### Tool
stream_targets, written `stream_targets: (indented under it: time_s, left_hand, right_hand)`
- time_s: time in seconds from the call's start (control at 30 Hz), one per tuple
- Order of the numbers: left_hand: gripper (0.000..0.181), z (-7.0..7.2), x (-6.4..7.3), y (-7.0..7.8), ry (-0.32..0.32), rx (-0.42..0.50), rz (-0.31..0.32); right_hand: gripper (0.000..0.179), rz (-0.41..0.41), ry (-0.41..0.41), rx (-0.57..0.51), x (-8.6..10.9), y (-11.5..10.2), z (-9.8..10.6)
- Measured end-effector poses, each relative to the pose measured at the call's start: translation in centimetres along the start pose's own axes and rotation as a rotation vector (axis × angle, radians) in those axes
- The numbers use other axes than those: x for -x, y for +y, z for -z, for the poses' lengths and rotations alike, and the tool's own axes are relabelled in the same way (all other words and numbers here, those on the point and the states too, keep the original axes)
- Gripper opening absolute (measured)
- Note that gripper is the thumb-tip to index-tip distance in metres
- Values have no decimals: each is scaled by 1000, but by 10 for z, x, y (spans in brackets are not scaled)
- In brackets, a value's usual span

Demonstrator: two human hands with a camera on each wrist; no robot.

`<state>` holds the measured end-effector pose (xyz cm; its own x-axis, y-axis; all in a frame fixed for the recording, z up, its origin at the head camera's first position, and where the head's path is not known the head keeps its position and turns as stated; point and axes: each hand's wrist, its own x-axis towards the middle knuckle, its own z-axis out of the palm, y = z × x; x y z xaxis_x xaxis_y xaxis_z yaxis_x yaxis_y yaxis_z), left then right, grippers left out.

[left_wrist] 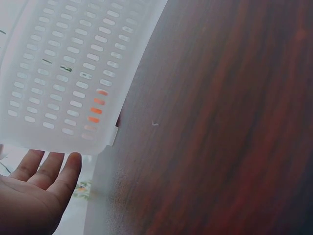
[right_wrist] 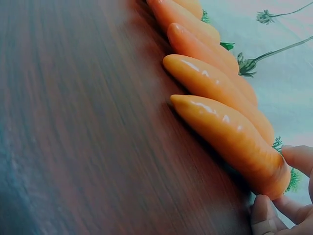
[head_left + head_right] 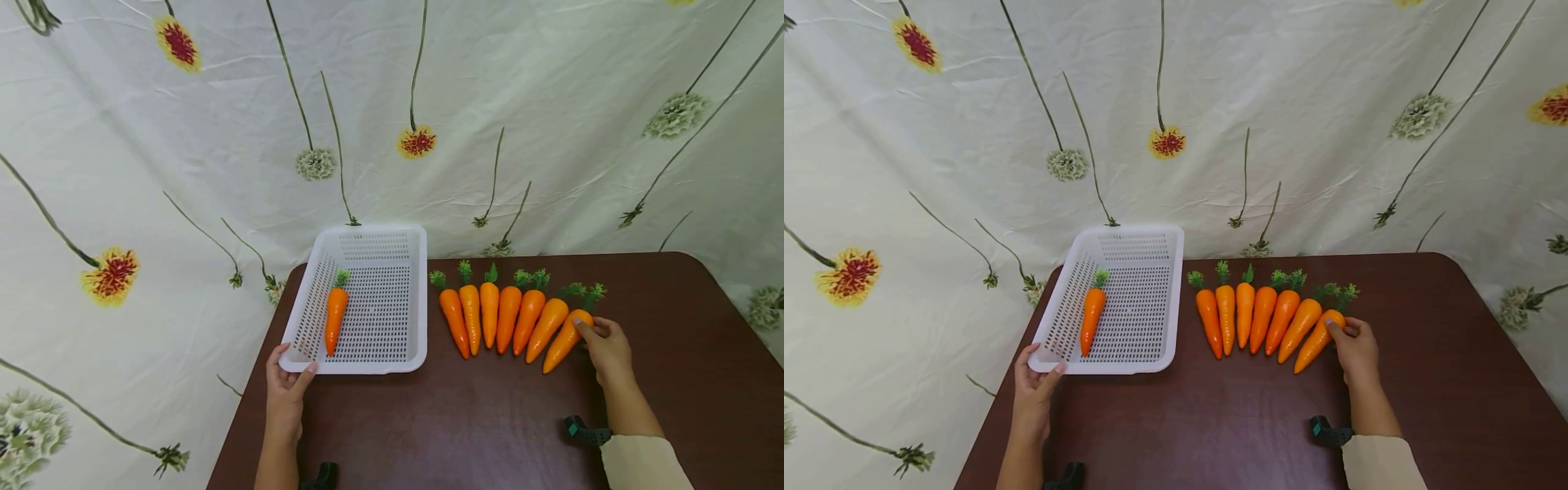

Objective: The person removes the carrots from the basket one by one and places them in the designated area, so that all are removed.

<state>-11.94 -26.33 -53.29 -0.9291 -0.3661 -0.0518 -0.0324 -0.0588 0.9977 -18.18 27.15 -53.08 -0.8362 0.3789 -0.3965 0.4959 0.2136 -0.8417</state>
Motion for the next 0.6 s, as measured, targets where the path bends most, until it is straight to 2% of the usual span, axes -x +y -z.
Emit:
stream_targets:
  time_s: [0.37, 0.6]
  left_hand:
    - [73, 0, 1, 2, 9, -5, 13]
    - [72, 0, 1, 1, 2, -16, 8]
  right_hand:
    - [85, -33, 31, -129, 4, 4, 0]
    - [78, -35, 109, -219, 7, 0, 1]
